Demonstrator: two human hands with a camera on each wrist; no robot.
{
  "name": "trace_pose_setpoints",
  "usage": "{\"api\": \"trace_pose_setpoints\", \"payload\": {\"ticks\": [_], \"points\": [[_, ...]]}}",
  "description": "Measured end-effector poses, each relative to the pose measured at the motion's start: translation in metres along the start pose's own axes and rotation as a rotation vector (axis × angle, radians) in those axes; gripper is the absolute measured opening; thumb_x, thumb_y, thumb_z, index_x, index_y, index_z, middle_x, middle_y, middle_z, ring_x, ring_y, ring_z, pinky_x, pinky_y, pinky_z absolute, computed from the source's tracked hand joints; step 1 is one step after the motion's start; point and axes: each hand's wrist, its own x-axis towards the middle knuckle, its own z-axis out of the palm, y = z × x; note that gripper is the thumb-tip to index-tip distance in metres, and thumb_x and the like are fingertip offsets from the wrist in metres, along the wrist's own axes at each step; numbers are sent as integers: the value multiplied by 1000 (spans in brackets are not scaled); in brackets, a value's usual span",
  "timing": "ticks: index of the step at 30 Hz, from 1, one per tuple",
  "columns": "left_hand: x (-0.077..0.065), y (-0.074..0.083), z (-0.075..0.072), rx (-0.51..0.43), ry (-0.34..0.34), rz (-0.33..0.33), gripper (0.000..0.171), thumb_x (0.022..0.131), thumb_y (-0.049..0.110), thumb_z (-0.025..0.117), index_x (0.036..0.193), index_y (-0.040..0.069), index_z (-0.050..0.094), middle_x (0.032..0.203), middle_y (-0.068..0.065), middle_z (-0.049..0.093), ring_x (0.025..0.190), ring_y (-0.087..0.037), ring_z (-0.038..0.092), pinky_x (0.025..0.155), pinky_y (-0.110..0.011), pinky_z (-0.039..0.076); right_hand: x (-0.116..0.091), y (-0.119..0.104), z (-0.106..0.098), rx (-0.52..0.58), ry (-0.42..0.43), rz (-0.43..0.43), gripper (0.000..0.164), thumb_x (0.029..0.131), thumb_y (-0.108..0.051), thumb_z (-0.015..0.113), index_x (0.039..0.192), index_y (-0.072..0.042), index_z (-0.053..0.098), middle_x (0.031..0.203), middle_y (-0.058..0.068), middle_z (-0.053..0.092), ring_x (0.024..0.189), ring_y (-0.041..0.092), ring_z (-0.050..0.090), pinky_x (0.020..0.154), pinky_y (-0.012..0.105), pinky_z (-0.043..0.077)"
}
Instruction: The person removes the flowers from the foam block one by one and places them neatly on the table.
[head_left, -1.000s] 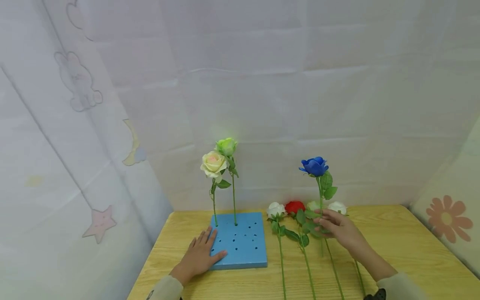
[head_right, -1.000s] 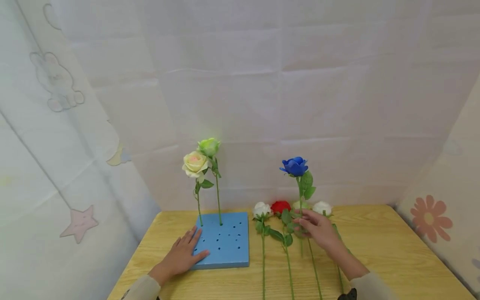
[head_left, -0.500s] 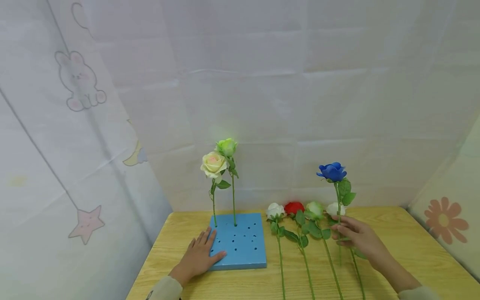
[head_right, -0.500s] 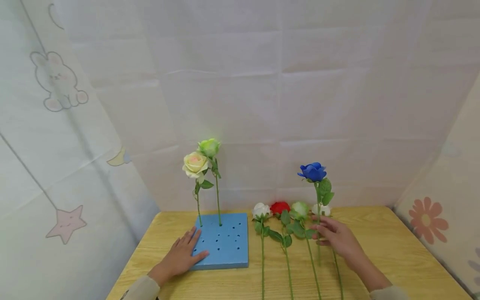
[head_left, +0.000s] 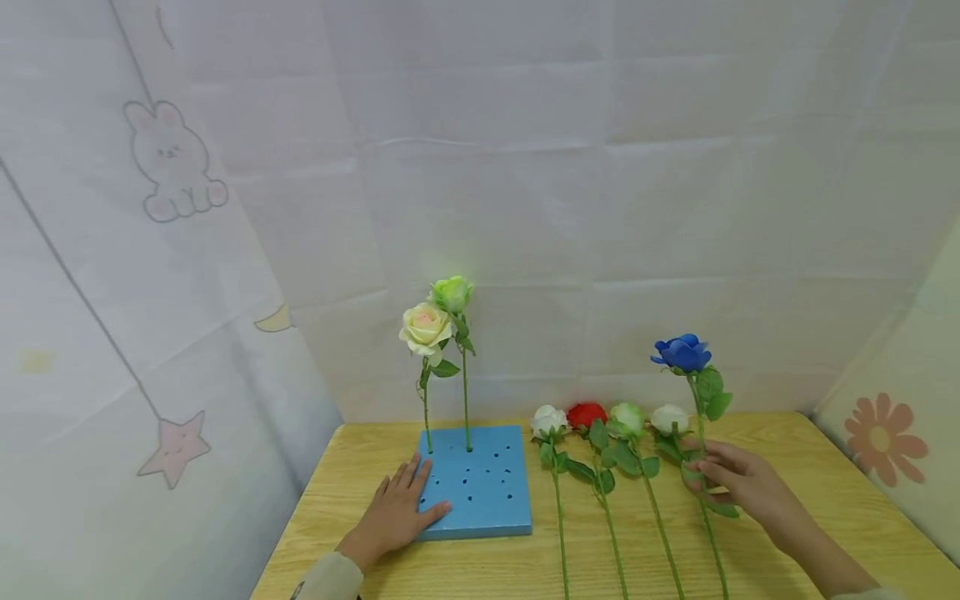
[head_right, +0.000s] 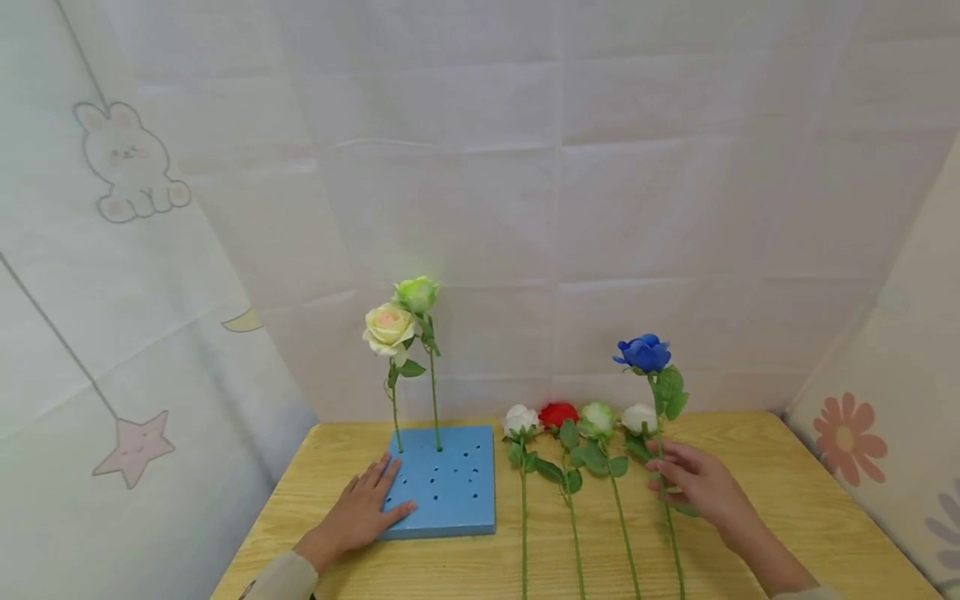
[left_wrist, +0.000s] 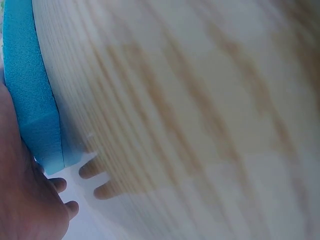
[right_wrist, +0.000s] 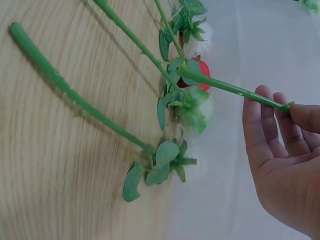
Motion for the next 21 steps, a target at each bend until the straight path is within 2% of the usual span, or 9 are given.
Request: {"api": "trace_pose_setpoints", "payload": {"ticks": [8, 15, 21], "points": [[0, -2, 1, 1, 1, 1, 96, 94, 77, 41, 163, 13, 22, 170, -13, 13, 153, -43, 18, 116, -70, 18, -3, 12, -10, 7, -2, 25, 68, 107, -30, 54, 156, 9, 27, 127, 16, 66, 102, 24, 70, 83, 40, 59], [2, -3, 3, 3, 2, 1, 101, 91, 83, 35, 164, 14, 21, 170, -11, 12, 153, -42, 19, 116, -69, 19, -6, 23, -19, 17, -12, 49, 73, 108, -31, 53, 156, 12, 20, 130, 18, 64, 104, 24, 71, 88, 43, 58], [3, -4, 4, 7, 11, 1, 100, 92, 82, 36, 164, 15, 21, 170, -11, 12, 153, -42, 20, 116, -69, 19, -9, 31, -24, 30, 2, 43, 69, 105, -32, 57, 156, 6, 30, 134, 20, 62, 104, 25, 71, 91, 45, 57]]}}
